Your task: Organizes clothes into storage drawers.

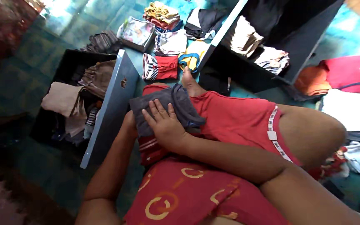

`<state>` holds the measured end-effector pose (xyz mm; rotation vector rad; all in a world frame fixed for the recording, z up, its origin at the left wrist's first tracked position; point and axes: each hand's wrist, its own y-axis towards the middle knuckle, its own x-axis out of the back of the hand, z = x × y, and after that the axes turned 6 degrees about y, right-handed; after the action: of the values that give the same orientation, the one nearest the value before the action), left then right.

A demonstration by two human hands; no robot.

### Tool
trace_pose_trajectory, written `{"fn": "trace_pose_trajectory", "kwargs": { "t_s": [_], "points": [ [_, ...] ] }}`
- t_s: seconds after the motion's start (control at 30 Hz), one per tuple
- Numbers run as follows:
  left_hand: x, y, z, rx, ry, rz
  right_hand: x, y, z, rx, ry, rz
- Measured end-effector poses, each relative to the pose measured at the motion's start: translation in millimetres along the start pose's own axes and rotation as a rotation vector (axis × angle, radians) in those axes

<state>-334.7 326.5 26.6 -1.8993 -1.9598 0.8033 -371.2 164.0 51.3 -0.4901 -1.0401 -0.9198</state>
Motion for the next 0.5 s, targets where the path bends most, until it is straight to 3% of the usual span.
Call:
{"fn": "trace_pose_trajectory", "kwargs": {
  "t_s": [0.13,0.33,0.43,0.5],
  "points": [
    [-18,-15,-13,-0.052,-0.026,0.080,24,2,-32,0.061,0.200,-0.109],
    [-11,-70,-53,-0.155,-0.002,0.086,150,1,-74,-0.098,0.450,-0.230],
    [20,-115,-80,-0.381,-0.083,0.082,176,-5,-56,-0.113,0.293,-0.315],
    [71,-135,-89,-0.596,-0.045,0.096,170,-5,-30,-0.128,0.149,-0.310]
  ]
}}
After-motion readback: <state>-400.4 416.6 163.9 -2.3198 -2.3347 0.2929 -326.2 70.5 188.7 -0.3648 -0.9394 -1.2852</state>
